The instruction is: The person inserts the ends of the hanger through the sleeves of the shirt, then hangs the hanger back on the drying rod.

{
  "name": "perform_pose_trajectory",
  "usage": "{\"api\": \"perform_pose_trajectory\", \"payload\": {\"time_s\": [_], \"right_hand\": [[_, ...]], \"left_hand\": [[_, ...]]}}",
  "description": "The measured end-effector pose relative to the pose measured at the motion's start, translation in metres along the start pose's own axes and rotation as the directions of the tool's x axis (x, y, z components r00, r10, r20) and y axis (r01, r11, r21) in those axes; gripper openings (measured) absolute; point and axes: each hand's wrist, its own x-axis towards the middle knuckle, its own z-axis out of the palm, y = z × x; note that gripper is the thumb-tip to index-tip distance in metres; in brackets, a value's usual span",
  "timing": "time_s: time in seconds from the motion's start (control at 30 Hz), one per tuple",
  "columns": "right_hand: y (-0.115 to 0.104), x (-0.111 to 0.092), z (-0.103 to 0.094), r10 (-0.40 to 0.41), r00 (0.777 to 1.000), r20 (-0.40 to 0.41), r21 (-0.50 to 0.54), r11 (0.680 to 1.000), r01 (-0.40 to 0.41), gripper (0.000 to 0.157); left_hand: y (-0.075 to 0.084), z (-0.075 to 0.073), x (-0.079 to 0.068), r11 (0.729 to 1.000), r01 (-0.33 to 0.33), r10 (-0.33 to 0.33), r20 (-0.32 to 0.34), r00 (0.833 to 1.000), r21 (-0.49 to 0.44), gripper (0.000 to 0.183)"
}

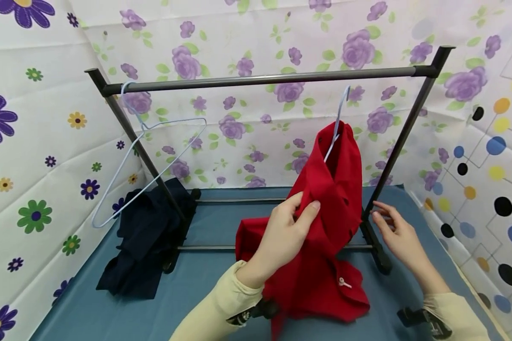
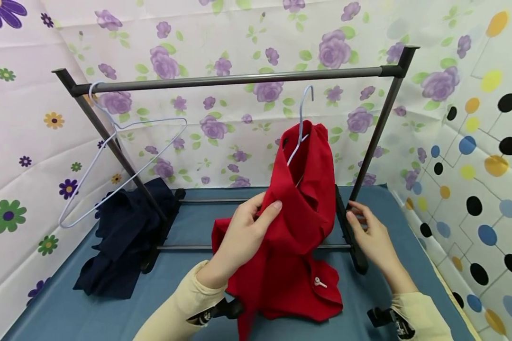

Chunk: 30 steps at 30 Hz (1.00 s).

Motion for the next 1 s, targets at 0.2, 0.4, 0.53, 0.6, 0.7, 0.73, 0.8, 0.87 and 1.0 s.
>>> {"api": "perform_pose_trajectory", "payload": {"time_s": [0.2, 0.4, 0.53, 0.6, 0.7, 0.73, 0.8, 0.87, 1.0], "right_hand": [[0.019, -0.017, 0.009, 0.156, 0.956, 0.250, 0.022, 0.986, -0.167, 0.047], [0.032, -0.030, 0.019, 0.194, 0.882, 0.429, 0.104, 0.960, -0.262, 0.040], [0.040, -0.038, 0.024, 0.171, 0.851, 0.496, 0.143, 0.951, -0.274, 0.035], [0.043, -0.042, 0.027, 0.181, 0.832, 0.525, 0.152, 0.942, -0.300, 0.034], [0.047, -0.046, 0.031, 0.237, 0.805, 0.544, 0.157, 0.913, -0.376, 0.034], [0.047, -0.048, 0.031, 0.252, 0.801, 0.543, 0.160, 0.905, -0.393, 0.034], [0.047, -0.051, 0.032, 0.272, 0.805, 0.528, 0.153, 0.902, -0.404, 0.034], [0.047, -0.053, 0.032, 0.264, 0.820, 0.507, 0.143, 0.913, -0.382, 0.034], [0.062, -0.055, 0.036, 0.185, 0.856, 0.482, 0.157, 0.944, -0.292, 0.032]], "left_hand": [[0.000, 0.028, 0.021, 0.999, -0.023, 0.022, -0.047, 0.999, -0.023, 0.026], [0.000, 0.049, 0.044, 0.998, -0.055, 0.052, -0.082, 0.995, -0.032, 0.030], [0.001, 0.065, 0.057, 0.997, -0.061, 0.056, -0.106, 0.993, -0.047, 0.032], [0.002, 0.074, 0.063, 0.996, -0.064, 0.057, -0.119, 0.991, -0.058, 0.033], [0.004, 0.087, 0.072, 0.995, -0.059, 0.047, -0.142, 0.989, -0.077, 0.033], [0.004, 0.092, 0.074, 0.995, -0.056, 0.043, -0.149, 0.988, -0.079, 0.034], [0.005, 0.100, 0.079, 0.994, -0.049, 0.033, -0.158, 0.987, -0.094, 0.033], [0.006, 0.107, 0.083, 0.993, -0.044, 0.026, -0.159, 0.987, -0.112, 0.033], [0.004, 0.120, 0.091, 0.985, -0.041, 0.013, -0.168, 0.986, -0.168, 0.033]]}}
